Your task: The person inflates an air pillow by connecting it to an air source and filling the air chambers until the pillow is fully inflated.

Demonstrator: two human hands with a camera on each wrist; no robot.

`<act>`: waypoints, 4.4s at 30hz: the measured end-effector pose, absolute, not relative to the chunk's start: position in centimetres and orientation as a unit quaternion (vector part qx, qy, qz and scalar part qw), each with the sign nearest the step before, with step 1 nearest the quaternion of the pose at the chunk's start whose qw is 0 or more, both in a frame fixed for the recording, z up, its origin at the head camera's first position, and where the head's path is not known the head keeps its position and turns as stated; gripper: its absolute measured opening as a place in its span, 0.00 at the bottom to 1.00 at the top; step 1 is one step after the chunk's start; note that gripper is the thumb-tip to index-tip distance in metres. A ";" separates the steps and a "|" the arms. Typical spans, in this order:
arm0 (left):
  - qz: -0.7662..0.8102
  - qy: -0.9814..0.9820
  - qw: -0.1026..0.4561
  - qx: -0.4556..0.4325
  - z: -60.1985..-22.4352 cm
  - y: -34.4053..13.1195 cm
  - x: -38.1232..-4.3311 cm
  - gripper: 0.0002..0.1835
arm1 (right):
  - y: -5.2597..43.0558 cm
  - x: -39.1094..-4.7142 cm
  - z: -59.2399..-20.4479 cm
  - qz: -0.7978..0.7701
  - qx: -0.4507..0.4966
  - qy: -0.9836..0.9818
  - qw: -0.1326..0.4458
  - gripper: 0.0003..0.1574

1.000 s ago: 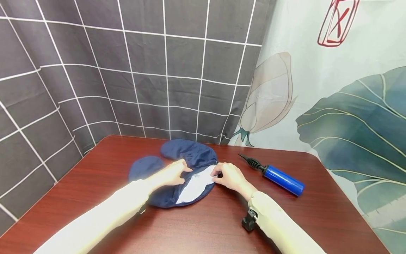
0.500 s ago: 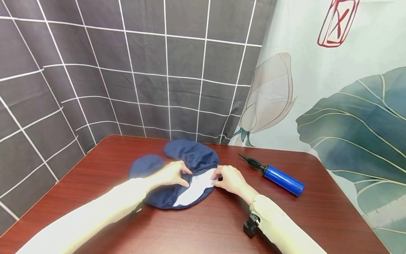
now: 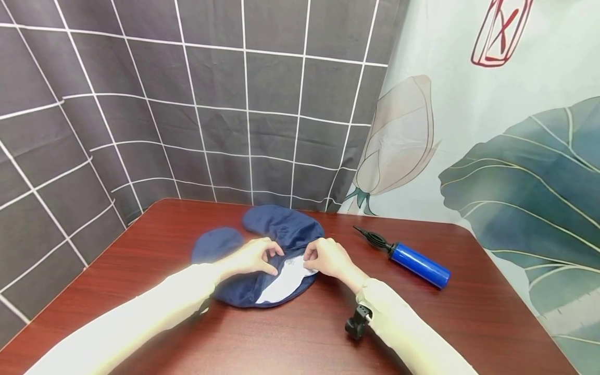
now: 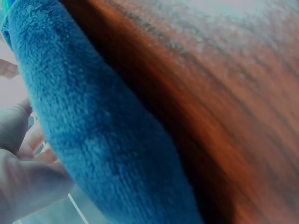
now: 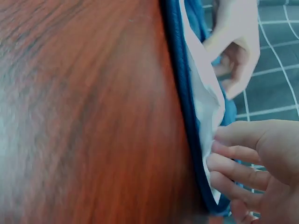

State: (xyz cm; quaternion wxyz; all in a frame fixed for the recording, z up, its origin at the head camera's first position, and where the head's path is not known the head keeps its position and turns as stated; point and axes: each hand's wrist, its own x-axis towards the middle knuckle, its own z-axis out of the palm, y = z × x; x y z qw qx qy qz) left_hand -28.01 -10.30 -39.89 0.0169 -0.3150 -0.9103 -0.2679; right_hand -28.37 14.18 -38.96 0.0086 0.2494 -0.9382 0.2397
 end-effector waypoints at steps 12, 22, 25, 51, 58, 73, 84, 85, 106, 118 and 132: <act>-0.292 -0.903 -0.021 -0.314 -40.0 -10.8 -28.3 0.20 | 11.9 -28.6 -40.0 0.264 0.307 -0.913 0.050 0.07; -0.288 -0.907 -0.027 -0.307 -39.9 -10.7 -28.3 0.20 | 11.9 -28.4 -40.5 0.273 0.325 -0.904 0.057 0.09; -0.287 -0.907 -0.023 -0.307 -39.8 -10.6 -28.3 0.20 | 12.0 -28.4 -40.6 0.277 0.336 -0.899 0.055 0.09; -0.282 -0.913 -0.022 -0.295 -40.0 -10.5 -28.4 0.19 | 13.3 -29.4 -41.3 0.331 0.374 -0.866 0.002 0.11; -0.278 -0.913 -0.021 -0.297 -40.0 -10.5 -28.4 0.19 | 13.3 -29.5 -41.4 0.334 0.365 -0.869 -0.006 0.10; -0.282 -0.910 -0.022 -0.302 -40.1 -10.6 -28.4 0.19 | 13.4 -29.6 -41.7 0.339 0.364 -0.867 -0.010 0.12; -0.281 -0.908 -0.020 -0.309 -40.0 -10.6 -28.5 0.19 | 13.7 -29.3 -41.5 0.339 0.344 -0.876 -0.015 0.10; -0.281 -0.909 -0.020 -0.308 -40.0 -10.6 -28.5 0.19 | 13.7 -29.3 -41.5 0.344 0.344 -0.873 -0.018 0.10; -0.258 -0.914 -0.030 -0.313 -39.7 -10.4 -28.4 0.17 | 13.8 -29.3 -41.2 0.304 0.321 -0.897 -0.021 0.03; -0.256 -0.918 0.011 -0.302 -39.9 -9.8 -28.7 0.09 | 14.7 -29.3 -40.9 0.387 0.307 -0.863 -0.102 0.07; -0.250 -0.921 0.062 -0.293 -39.7 -9.2 -28.2 0.10 | 15.4 -29.1 -41.3 0.401 0.333 -0.849 -0.087 0.07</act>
